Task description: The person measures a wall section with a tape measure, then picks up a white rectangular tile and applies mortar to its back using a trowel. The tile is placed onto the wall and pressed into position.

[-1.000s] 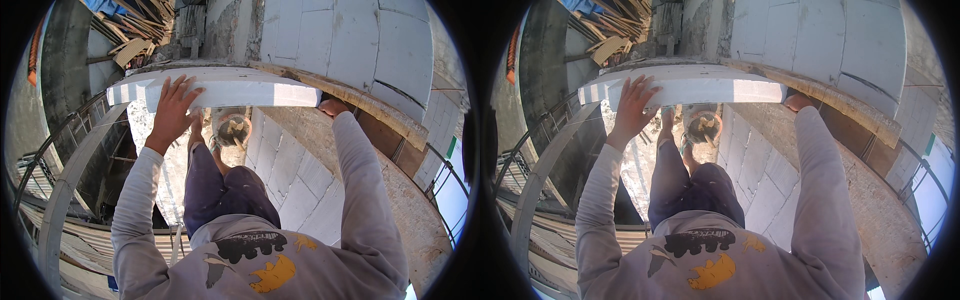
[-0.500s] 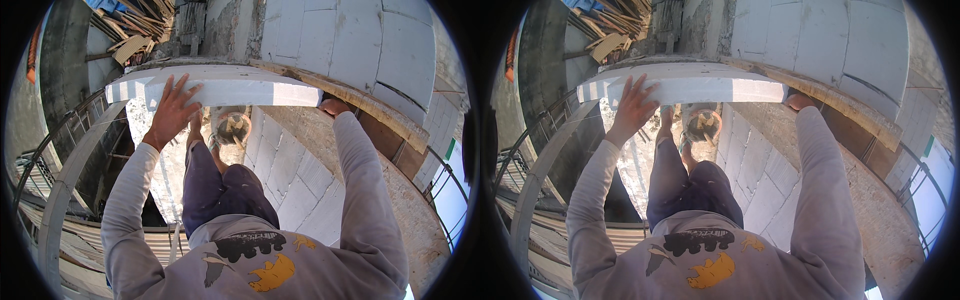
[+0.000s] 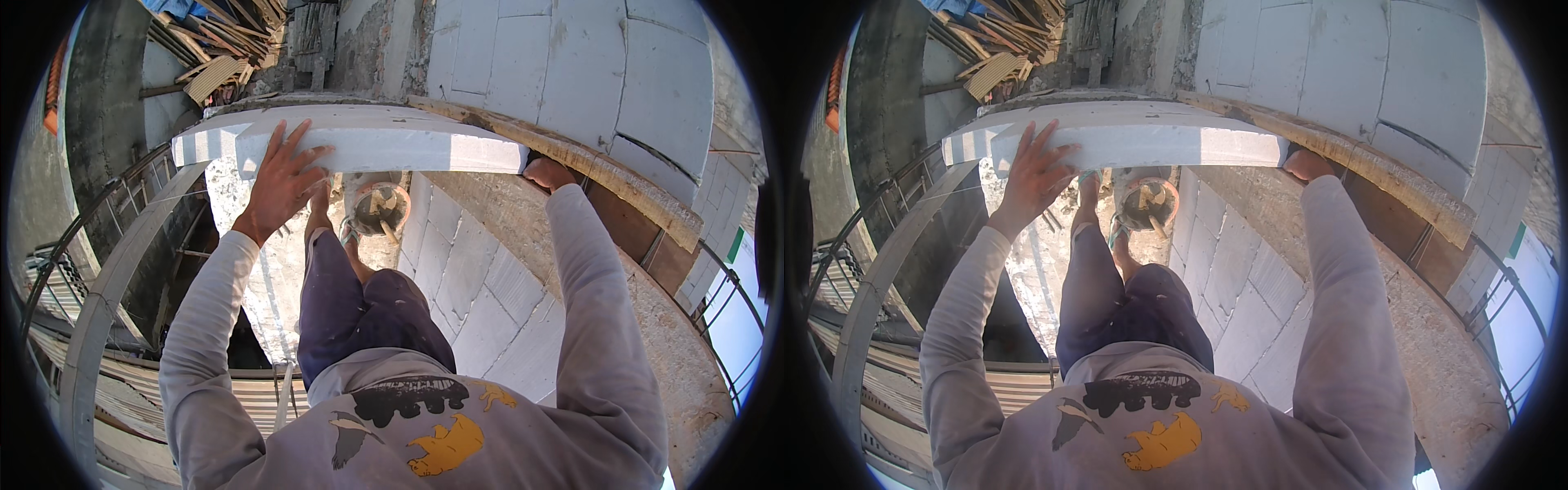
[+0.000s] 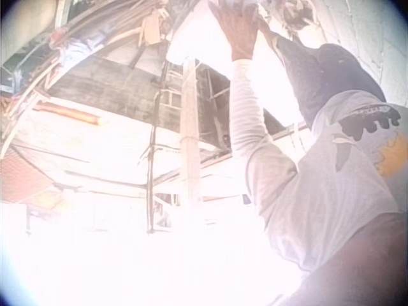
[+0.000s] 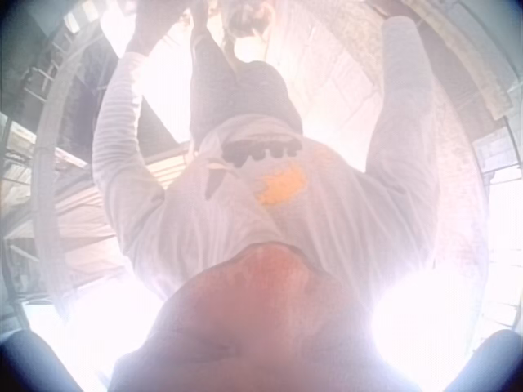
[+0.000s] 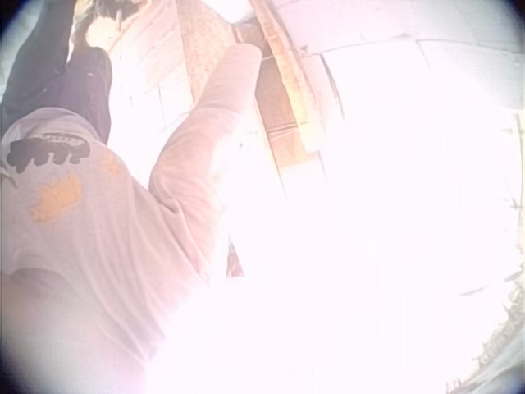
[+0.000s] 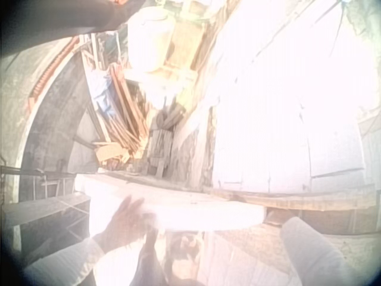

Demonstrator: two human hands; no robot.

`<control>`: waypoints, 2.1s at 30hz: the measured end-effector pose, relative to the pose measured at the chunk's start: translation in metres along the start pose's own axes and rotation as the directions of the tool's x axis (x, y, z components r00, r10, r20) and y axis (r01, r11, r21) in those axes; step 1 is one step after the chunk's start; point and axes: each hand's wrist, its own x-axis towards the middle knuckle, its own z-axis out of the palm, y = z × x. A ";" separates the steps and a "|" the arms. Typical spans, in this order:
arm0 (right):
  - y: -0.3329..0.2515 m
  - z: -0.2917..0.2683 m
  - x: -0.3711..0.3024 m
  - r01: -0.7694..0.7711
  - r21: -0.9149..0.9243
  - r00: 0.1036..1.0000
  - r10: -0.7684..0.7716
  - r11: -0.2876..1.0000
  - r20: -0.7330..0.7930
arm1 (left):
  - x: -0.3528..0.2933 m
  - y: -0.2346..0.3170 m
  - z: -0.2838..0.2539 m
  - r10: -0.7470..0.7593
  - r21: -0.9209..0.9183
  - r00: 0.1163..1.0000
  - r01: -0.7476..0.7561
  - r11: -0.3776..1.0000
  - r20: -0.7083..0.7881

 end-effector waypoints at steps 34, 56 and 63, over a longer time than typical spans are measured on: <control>0.013 0.013 0.005 -0.018 0.167 0.999 0.013 0.986 0.031 | 0.000 0.004 -0.001 -0.041 -0.085 0.999 0.039 0.996 -0.022; 0.011 0.014 0.011 -0.070 0.070 0.996 0.066 0.995 0.059 | 0.003 0.007 0.000 -0.032 -0.010 0.999 0.031 0.999 -0.031; 0.003 0.009 0.006 -0.015 0.075 1.000 0.015 0.997 0.009 | 0.003 0.009 0.002 -0.029 0.024 0.999 0.030 0.999 -0.038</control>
